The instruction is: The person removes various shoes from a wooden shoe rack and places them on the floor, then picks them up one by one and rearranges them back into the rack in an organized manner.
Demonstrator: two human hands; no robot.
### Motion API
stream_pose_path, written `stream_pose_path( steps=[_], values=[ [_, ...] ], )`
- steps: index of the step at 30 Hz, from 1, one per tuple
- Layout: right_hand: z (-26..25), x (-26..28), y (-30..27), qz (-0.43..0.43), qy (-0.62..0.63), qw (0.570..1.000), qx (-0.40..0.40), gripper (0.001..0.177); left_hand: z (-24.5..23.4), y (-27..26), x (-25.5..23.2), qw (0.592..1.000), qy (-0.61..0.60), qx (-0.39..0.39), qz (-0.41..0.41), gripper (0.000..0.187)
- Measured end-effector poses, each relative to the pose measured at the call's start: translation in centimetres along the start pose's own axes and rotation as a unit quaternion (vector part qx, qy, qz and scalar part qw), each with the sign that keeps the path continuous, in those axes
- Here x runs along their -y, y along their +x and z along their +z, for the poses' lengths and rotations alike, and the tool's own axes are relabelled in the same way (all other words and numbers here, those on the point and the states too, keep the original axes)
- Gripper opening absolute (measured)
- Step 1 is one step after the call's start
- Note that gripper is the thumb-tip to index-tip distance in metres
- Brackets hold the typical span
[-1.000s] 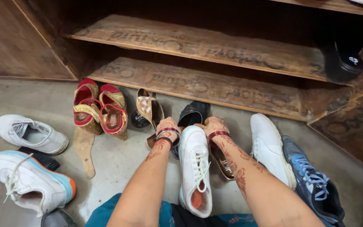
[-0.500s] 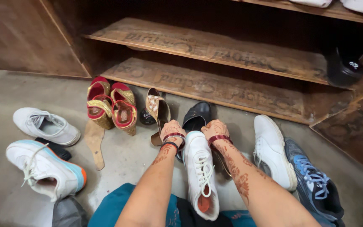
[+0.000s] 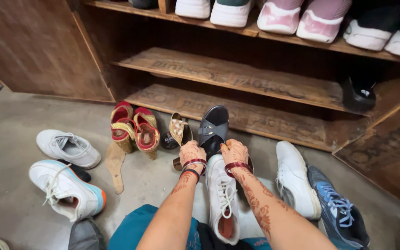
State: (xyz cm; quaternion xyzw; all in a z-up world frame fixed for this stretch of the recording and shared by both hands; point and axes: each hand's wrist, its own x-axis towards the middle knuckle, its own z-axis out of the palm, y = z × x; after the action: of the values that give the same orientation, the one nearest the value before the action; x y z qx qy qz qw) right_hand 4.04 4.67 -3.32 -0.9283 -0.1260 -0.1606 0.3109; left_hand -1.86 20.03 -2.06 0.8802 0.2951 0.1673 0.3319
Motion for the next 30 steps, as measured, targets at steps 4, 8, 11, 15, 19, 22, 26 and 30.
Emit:
stream_pose_path(
  steps=[4, 8, 11, 15, 19, 22, 26, 30],
  values=[
    [-2.0, 1.7, 0.5, -0.002, 0.003, 1.0, -0.002, 0.03, -0.8, 0.1, -1.0, 0.997, -0.036, -0.054, 0.032, 0.019],
    [-5.0, 3.9, 0.7, -0.001, 0.029, 0.999, -0.025, 0.027, -2.2, 0.2, -2.5, 0.989, -0.069, -0.097, 0.093, 0.025],
    [-7.0, 5.6, 1.2, 0.009, 0.062, 0.997, -0.053, 0.025, -3.8, 0.3, -4.1, 0.987, -0.09, -0.096, 0.096, 0.024],
    [-9.6, 6.9, 2.5, 0.019, 0.081, 0.995, -0.059, 0.026, -5.9, 0.0, -6.8, 0.973, -0.104, -0.164, 0.126, 0.025],
    [-11.7, 7.4, 3.4, 0.006, 0.08, 0.992, -0.096, 0.026, -7.8, -0.3, -9.7, 0.974, -0.143, -0.144, 0.1, 0.022],
    [-13.2, 7.0, 4.0, 0.038, 0.081, 0.991, -0.102, 0.028, -8.4, -0.6, -12.0, 0.977, -0.142, -0.126, 0.094, 0.02],
    [-15.7, 5.4, 4.9, 0.077, 0.078, 0.99, -0.092, 0.029, -8.0, -1.2, -15.4, 0.984, -0.119, -0.1, 0.083, 0.019],
    [-18.7, 2.9, 6.0, 0.052, 0.122, 0.985, -0.109, 0.024, -6.8, -1.4, -19.5, 0.982, -0.133, -0.106, 0.086, 0.019]
  ],
)
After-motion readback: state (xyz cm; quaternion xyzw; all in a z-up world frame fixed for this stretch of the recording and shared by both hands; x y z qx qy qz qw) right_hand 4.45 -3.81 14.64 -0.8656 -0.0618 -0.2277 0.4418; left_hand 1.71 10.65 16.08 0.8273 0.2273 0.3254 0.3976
